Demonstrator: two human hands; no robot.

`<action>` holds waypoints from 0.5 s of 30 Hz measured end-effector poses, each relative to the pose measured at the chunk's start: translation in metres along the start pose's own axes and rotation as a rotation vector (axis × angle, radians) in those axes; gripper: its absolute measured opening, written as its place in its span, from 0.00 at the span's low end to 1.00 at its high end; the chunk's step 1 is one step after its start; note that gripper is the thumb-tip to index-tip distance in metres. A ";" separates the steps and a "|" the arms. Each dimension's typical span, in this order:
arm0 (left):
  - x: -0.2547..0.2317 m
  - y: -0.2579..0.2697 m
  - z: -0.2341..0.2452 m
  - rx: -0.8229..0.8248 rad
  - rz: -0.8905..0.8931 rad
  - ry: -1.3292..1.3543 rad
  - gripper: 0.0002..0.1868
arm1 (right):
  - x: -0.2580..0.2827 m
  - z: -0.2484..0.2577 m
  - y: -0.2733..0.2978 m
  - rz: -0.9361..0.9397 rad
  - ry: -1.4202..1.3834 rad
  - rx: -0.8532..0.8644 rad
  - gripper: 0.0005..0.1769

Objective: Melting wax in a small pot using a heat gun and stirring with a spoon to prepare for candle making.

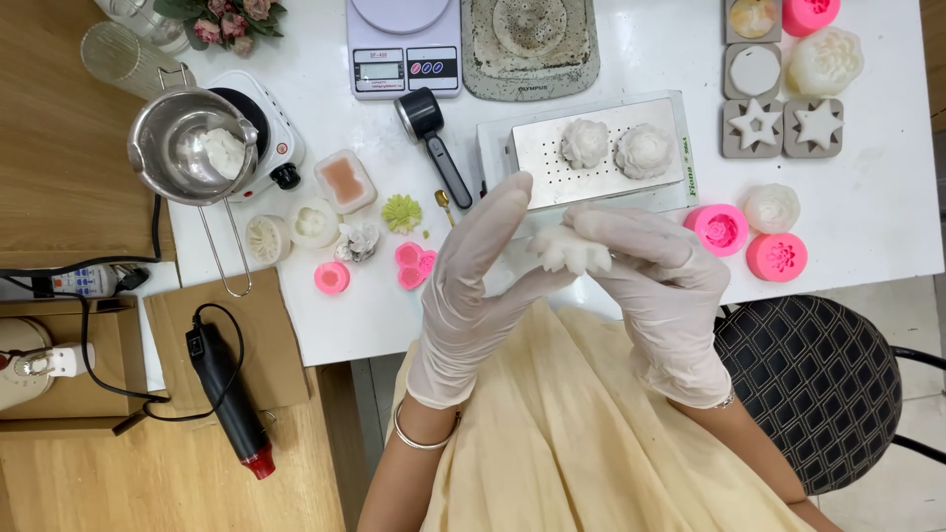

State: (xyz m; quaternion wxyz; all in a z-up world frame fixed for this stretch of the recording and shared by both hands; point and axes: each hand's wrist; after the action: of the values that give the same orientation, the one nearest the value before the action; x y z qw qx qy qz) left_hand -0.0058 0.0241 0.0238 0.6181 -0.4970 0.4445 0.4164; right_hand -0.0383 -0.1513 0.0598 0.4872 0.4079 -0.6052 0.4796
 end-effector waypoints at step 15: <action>-0.012 0.023 0.061 -0.070 -0.160 -0.160 0.23 | 0.004 -0.063 0.028 0.067 -0.024 -0.048 0.14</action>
State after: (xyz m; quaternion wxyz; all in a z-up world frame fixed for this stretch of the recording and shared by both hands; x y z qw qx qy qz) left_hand -0.0228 0.0872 0.0368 0.6651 -0.5175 0.3377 0.4193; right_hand -0.0538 -0.0839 0.0627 0.4732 0.3813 -0.6357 0.4760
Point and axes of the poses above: each hand's wrist, its own y-axis away from the middle knuckle, its own z-axis out of the back of the hand, x = y × z, and after that the axes turned 14 degrees about z, right-handed
